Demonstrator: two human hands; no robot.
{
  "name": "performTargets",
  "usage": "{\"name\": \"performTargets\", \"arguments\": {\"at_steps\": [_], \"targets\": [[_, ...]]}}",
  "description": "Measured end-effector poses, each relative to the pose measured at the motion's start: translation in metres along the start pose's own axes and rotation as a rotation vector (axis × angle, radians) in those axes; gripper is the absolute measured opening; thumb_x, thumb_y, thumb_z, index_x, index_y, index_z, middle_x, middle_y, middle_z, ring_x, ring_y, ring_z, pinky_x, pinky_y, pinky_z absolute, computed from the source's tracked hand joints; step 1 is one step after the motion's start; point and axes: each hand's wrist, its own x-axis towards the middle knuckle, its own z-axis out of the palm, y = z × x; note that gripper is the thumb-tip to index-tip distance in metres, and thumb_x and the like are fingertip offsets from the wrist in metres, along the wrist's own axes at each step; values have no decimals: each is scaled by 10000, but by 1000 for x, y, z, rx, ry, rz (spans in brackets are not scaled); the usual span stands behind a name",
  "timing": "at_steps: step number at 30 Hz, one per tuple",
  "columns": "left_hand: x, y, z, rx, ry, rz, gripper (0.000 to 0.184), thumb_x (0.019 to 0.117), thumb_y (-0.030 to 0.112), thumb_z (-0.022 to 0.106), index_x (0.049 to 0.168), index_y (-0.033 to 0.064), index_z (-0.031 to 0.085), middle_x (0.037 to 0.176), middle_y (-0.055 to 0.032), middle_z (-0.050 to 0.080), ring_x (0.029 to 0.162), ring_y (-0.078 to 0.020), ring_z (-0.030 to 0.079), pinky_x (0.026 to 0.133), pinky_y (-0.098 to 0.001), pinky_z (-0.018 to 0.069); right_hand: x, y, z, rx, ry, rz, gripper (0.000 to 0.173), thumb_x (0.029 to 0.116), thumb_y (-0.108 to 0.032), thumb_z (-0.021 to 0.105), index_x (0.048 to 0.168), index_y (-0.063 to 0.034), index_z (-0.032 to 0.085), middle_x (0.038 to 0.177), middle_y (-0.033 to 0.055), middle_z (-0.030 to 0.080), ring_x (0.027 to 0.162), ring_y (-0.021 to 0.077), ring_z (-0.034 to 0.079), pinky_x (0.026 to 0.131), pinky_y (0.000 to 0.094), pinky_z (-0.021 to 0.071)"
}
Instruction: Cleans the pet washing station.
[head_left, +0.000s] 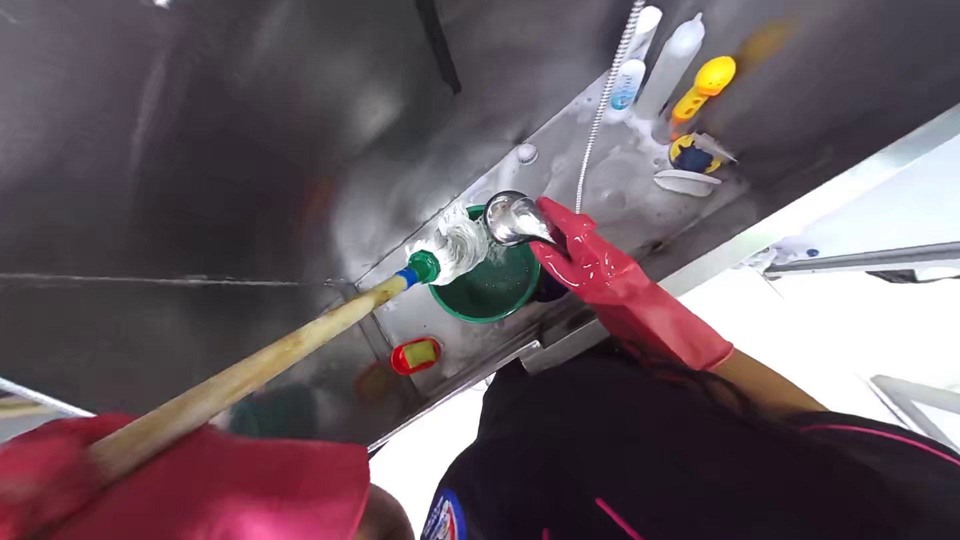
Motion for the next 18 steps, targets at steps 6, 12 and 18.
{"name": "performTargets", "arguments": {"at_steps": [6, 12, 18], "targets": [[-14, -58, 64, -57, 412, -187, 216, 1027, 101, 316, 946, 17, 497, 616, -42, 496, 505, -168, 537, 484, -300, 518, 5, -1, -4, -30, -49, 26, 650, 1028, -369, 567, 1593, -133, 350, 1427, 155, 572, 1261, 179, 596, 1058, 349, 500], [-55, -122, 74, -85, 277, -121, 154, 1028, 52, 397, 1090, 85, 535, 744, -11, 635, 552, -133, 607, 504, -285, 551, 13, 0, -4, -76, -97, 50, 643, 1029, -368, 554, 1598, -153, 346, 1362, 158, 601, 1154, 208, 644, 970, 403, 545], [-113, -176, 92, 83, 192, -159, 247, 898, -110, 445, 1058, 67, 508, 767, 24, 628, 510, -83, 591, 464, -263, 559, 17, -2, -3, -164, -147, 140, 638, 1038, -415, 518, 1614, -232, 314, 1386, 163, 575, 1142, 246, 652, 903, 457, 570]]}}
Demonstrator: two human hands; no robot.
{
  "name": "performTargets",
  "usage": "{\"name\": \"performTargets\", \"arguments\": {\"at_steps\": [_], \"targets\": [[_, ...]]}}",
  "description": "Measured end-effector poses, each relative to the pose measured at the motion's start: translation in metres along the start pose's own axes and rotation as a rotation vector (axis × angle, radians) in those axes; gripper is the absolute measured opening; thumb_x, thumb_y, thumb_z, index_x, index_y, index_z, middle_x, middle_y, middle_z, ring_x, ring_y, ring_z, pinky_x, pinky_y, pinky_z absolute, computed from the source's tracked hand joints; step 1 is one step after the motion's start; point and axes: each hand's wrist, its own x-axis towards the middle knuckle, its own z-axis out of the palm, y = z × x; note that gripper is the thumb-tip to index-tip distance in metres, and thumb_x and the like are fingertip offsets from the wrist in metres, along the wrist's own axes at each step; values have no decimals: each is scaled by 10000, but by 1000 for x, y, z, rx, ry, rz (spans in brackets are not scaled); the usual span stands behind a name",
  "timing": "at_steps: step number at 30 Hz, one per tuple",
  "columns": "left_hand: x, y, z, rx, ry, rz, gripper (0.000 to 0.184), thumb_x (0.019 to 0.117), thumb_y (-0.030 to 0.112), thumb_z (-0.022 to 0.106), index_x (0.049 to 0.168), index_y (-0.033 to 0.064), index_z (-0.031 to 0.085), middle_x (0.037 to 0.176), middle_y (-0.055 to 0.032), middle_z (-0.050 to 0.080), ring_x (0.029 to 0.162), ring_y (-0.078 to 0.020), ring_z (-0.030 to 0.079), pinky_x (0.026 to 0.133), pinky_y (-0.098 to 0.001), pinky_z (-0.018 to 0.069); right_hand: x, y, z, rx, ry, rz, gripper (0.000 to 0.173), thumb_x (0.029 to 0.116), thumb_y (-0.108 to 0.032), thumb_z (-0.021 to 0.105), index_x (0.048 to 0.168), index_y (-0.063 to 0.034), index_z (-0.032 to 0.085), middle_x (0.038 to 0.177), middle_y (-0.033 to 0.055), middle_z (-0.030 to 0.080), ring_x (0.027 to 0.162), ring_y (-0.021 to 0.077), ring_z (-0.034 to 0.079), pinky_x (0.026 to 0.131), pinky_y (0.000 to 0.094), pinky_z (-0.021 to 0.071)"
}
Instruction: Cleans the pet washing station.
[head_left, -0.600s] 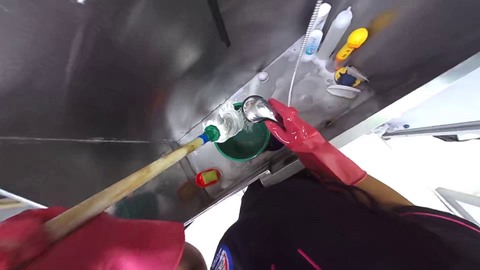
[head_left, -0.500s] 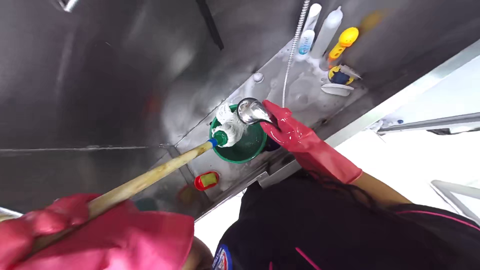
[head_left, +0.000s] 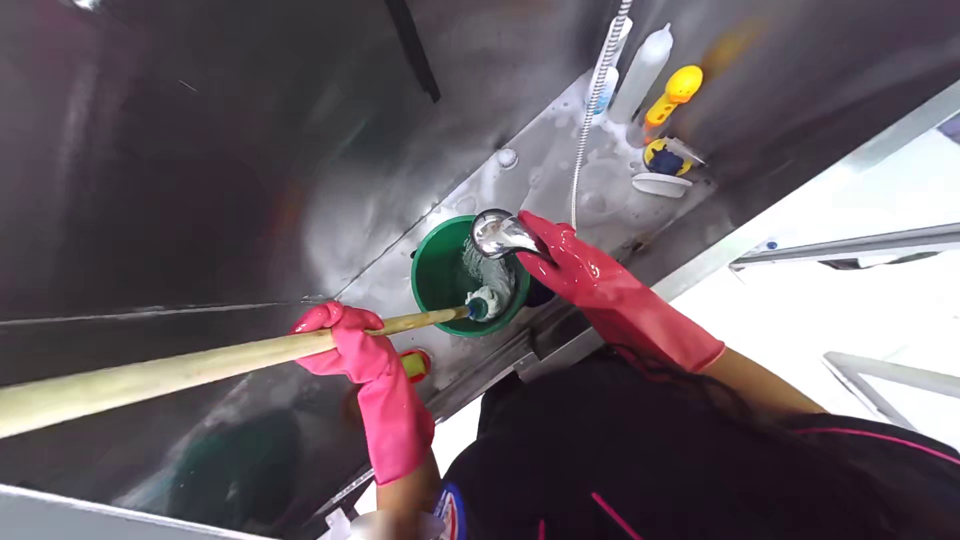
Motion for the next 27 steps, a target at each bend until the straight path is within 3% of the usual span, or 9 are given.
{"name": "performTargets", "arguments": {"at_steps": [4, 9, 11, 14, 16, 19, 27], "targets": [[14, -2, 8, -8, 12, -43, 277, 852, -147, 451, 1054, 40, 480, 785, 2, 628, 482, -79, 564, 431, -251, 535, 3, -2, 1, -34, -8, 31, 630, 1031, -407, 542, 1606, -252, 336, 1351, 160, 592, 1097, 254, 662, 863, 466, 577], [37, 4, 21, -76, -6, 0, 256, 874, -149, 461, 1038, 45, 485, 797, -6, 635, 519, -81, 588, 457, -247, 545, 6, 2, 3, -43, -22, -7, 651, 1036, -421, 530, 1610, -184, 335, 1418, 159, 583, 1205, 260, 625, 994, 448, 524], [40, -1, 20, -47, 7, 46, 254, 866, -153, 473, 1025, 40, 515, 785, -12, 635, 531, -96, 600, 473, -269, 561, 7, 3, 5, -51, 2, -29, 646, 1035, -416, 538, 1602, -171, 352, 1381, 160, 607, 1180, 259, 637, 980, 437, 531], [20, -26, 8, 53, 17, 69, 224, 919, -118, 462, 1066, 38, 524, 758, 6, 643, 545, -100, 623, 510, -289, 588, 6, 0, 5, -51, 17, -18, 637, 1042, -414, 520, 1604, -167, 347, 1411, 152, 595, 1219, 251, 624, 1009, 424, 519], [-6, -48, 1, 102, 75, 11, 183, 914, -127, 479, 1004, 10, 561, 699, -7, 643, 525, -122, 627, 502, -316, 590, 6, -3, 4, -27, 14, 11, 645, 1046, -433, 514, 1610, -179, 331, 1420, 152, 582, 1209, 234, 630, 999, 415, 529], [-36, -75, -9, 108, 55, -18, 160, 913, -129, 527, 978, 3, 589, 745, -21, 659, 567, -133, 642, 541, -331, 600, 6, -2, 6, -1, 39, 4, 651, 1046, -449, 513, 1609, -172, 336, 1419, 171, 580, 1183, 227, 646, 977, 405, 541], [-49, -103, -8, 138, 87, -44, 88, 901, -122, 569, 892, -37, 590, 645, -47, 636, 523, -151, 639, 504, -340, 592, 8, -3, 4, -14, 27, 53, 647, 1048, -444, 511, 1618, -209, 313, 1430, 169, 565, 1175, 243, 651, 969, 436, 553]]}}
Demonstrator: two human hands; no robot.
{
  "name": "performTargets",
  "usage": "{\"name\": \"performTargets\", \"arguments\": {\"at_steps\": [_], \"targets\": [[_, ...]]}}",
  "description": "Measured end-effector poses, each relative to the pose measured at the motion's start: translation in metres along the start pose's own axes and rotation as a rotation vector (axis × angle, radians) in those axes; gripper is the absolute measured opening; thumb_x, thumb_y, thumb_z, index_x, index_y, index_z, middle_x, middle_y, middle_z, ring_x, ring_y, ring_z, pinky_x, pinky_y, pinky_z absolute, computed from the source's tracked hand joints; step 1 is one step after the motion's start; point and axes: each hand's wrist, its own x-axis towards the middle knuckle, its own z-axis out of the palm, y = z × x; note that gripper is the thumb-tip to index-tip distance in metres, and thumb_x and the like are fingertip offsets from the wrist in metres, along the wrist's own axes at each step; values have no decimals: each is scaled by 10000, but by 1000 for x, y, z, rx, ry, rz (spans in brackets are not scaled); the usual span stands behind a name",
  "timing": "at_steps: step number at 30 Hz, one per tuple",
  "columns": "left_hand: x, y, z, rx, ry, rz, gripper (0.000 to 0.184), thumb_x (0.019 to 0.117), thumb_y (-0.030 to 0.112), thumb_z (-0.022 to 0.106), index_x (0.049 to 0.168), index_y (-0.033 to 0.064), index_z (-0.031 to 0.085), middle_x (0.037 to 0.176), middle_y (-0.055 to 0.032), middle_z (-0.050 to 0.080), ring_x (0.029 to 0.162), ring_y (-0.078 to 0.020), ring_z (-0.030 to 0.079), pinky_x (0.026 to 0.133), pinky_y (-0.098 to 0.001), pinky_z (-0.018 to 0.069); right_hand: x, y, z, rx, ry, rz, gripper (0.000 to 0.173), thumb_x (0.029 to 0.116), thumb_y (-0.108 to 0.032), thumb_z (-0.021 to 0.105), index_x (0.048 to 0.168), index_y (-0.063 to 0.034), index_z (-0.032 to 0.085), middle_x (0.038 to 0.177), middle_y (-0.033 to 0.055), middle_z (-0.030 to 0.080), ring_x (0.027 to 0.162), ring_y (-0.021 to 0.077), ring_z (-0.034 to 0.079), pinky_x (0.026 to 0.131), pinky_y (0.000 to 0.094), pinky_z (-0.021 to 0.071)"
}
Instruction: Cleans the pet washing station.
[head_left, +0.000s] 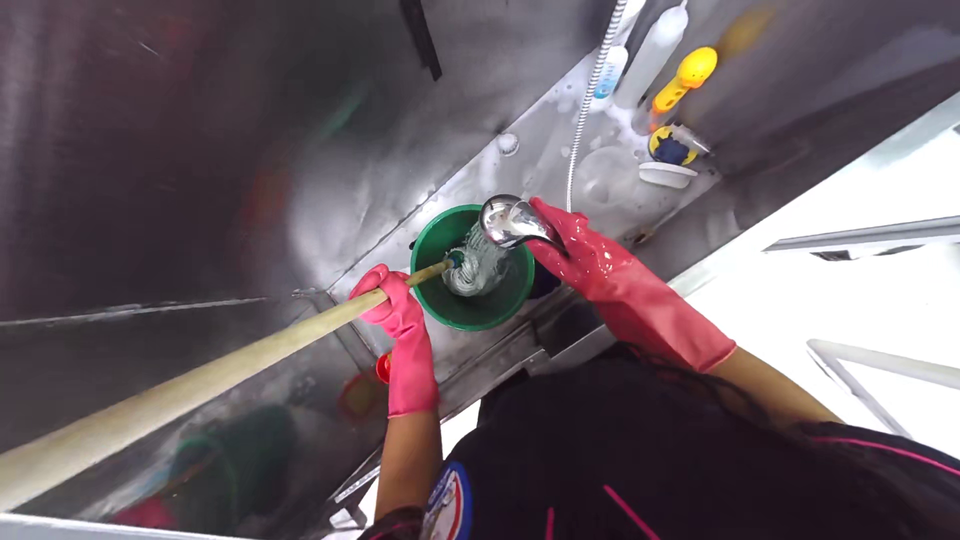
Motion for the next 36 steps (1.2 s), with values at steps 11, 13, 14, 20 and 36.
{"name": "performTargets", "arguments": {"at_steps": [11, 13, 14, 20, 36], "targets": [[28, 52, 19, 295, -106, -407, 330, 878, -26, 717, 1196, -68, 642, 1111, -135, 732, 939, -224, 732, 839, -397, 631, 5, 17, 1, 179, -47, -141, 658, 1046, -443, 518, 1616, -194, 303, 1445, 125, 558, 1200, 165, 633, 998, 388, 547], [44, 79, 20, 328, -131, -484, 465, 947, 112, 711, 1364, -17, 552, 1313, -131, 662, 1103, -250, 700, 951, -438, 608, 5, 16, -1, 190, -34, -146, 657, 1043, -443, 531, 1614, -205, 313, 1453, 112, 555, 1218, 157, 621, 1007, 380, 541], [54, 93, 21, 279, -125, -453, 447, 974, 109, 673, 1372, -26, 521, 1321, -155, 649, 1110, -284, 694, 949, -473, 605, 5, 15, -3, 198, -15, -141, 660, 1040, -441, 539, 1613, -204, 313, 1466, 110, 549, 1241, 157, 610, 1019, 381, 535], [109, 168, 36, 78, -220, -228, 181, 1051, 105, 499, 1151, 13, 619, 1129, -129, 716, 1021, -289, 719, 932, -475, 598, 5, 6, -11, 125, -171, -262, 672, 1051, -428, 515, 1610, -118, 310, 1495, 139, 532, 1298, 199, 583, 1082, 396, 485], [105, 231, 66, -50, -54, -184, 157, 1059, 74, 359, 952, 105, 470, 702, -29, 664, 477, -115, 589, 421, -218, 497, 5, 7, 3, 211, -244, -342, 356, 1003, -308, 624, 1274, -77, 609, 1083, 85, 685, 973, 138, 667, 880, 342, 559]]}}
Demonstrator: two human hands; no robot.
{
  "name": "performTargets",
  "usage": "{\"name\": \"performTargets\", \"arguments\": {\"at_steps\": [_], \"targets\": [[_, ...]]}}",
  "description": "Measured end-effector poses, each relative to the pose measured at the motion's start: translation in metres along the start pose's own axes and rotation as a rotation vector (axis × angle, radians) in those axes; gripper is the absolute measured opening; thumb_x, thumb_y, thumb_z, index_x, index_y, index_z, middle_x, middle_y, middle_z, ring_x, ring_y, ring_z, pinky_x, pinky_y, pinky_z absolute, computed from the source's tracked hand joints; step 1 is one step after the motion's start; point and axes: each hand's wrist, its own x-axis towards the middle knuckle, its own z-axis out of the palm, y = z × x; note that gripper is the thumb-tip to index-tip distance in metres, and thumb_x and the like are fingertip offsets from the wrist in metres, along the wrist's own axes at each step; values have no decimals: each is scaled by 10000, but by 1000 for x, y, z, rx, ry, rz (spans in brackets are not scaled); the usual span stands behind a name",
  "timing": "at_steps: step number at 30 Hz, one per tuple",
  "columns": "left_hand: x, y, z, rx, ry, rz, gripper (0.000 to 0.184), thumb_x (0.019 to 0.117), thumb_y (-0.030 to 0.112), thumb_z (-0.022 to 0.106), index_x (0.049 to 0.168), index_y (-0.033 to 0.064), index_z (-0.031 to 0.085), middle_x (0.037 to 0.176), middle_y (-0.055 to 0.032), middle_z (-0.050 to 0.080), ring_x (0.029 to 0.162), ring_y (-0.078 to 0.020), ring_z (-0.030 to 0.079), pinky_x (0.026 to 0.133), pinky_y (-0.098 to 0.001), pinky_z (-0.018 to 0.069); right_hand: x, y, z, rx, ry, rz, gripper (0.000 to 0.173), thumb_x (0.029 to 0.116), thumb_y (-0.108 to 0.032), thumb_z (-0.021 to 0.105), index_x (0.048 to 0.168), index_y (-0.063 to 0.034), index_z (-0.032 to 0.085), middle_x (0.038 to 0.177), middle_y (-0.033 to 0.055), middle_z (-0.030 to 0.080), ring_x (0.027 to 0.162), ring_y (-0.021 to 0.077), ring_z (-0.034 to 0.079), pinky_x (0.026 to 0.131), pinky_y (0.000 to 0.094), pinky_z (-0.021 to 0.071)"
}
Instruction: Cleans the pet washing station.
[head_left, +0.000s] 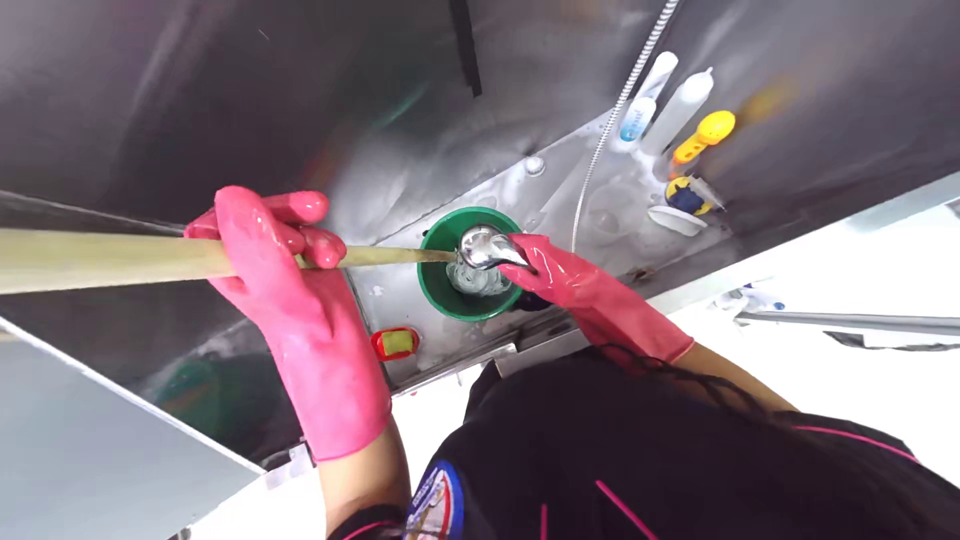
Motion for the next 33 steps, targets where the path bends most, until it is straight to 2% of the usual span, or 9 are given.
{"name": "performTargets", "arguments": {"at_steps": [4, 7, 10, 16, 19, 22, 26, 29, 33], "targets": [[6, -7, -4, -22, 12, 39, 214, 1054, 67, 383, 875, 114, 490, 637, -9, 630, 487, -121, 610, 425, -224, 514, -8, -6, 6, -113, 49, 115, 484, 1009, -388, 599, 1364, -61, 557, 1199, 132, 677, 1063, 194, 675, 948, 399, 552], [8, -11, -9, -25, 38, 40, 212, 1056, 62, 379, 872, 104, 476, 628, -20, 617, 479, -127, 598, 422, -226, 508, -6, 6, 9, -96, 31, 42, 392, 1010, -385, 602, 1258, -82, 612, 1086, 87, 688, 988, 155, 672, 886, 372, 563], [4, -15, -14, -38, 61, 34, 240, 1063, 78, 372, 854, 115, 485, 575, -2, 582, 442, -112, 557, 411, -225, 489, -8, 8, 9, -136, 87, 100, 481, 1024, -427, 566, 1353, -76, 564, 1203, 110, 675, 1088, 168, 666, 960, 383, 552], [-10, -15, -22, -42, 39, 64, 267, 1053, 78, 368, 821, 142, 482, 529, 20, 561, 422, -99, 554, 401, -224, 489, -9, 3, 6, -190, 71, 191, 519, 1020, -470, 555, 1374, -91, 540, 1195, 114, 674, 1053, 195, 681, 918, 429, 567], [-15, -14, -26, -46, 21, 75, 250, 1049, 81, 362, 841, 146, 485, 543, 21, 580, 433, -105, 577, 410, -228, 506, -8, 9, 6, -157, 66, 160, 440, 1011, -412, 587, 1300, -80, 584, 1104, 103, 687, 979, 173, 679, 876, 394, 568], [-16, -14, -26, -63, 26, 82, 248, 1051, 70, 373, 844, 137, 493, 545, 20, 581, 433, -101, 570, 411, -229, 501, -10, 5, 0, -212, 85, 262, 512, 1023, -479, 539, 1355, -89, 547, 1159, 120, 681, 1004, 206, 692, 871, 450, 579], [-15, -15, -25, -73, 54, 84, 246, 1048, 67, 373, 836, 133, 480, 527, 16, 570, 416, -104, 555, 401, -234, 490, -11, -3, -8, -171, 42, 301, 505, 1034, -450, 539, 1361, -65, 526, 1181, 144, 666, 1023, 224, 680, 893, 454, 563], [-14, -15, -27, -67, 33, 87, 245, 1046, 76, 384, 833, 137, 489, 532, 20, 566, 425, -107, 560, 412, -237, 500, -15, -2, -7, -207, 62, 333, 508, 1030, -512, 511, 1396, -159, 514, 1189, 87, 676, 1001, 188, 690, 857, 451, 577], [-15, -17, -28, -60, 50, 88, 220, 1063, 78, 361, 876, 125, 469, 532, 16, 568, 427, -111, 566, 412, -237, 505, -15, -2, -8, -223, 58, 365, 518, 1031, -534, 496, 1416, -188, 489, 1158, 79, 683, 962, 192, 697, 815, 461, 582]]}}
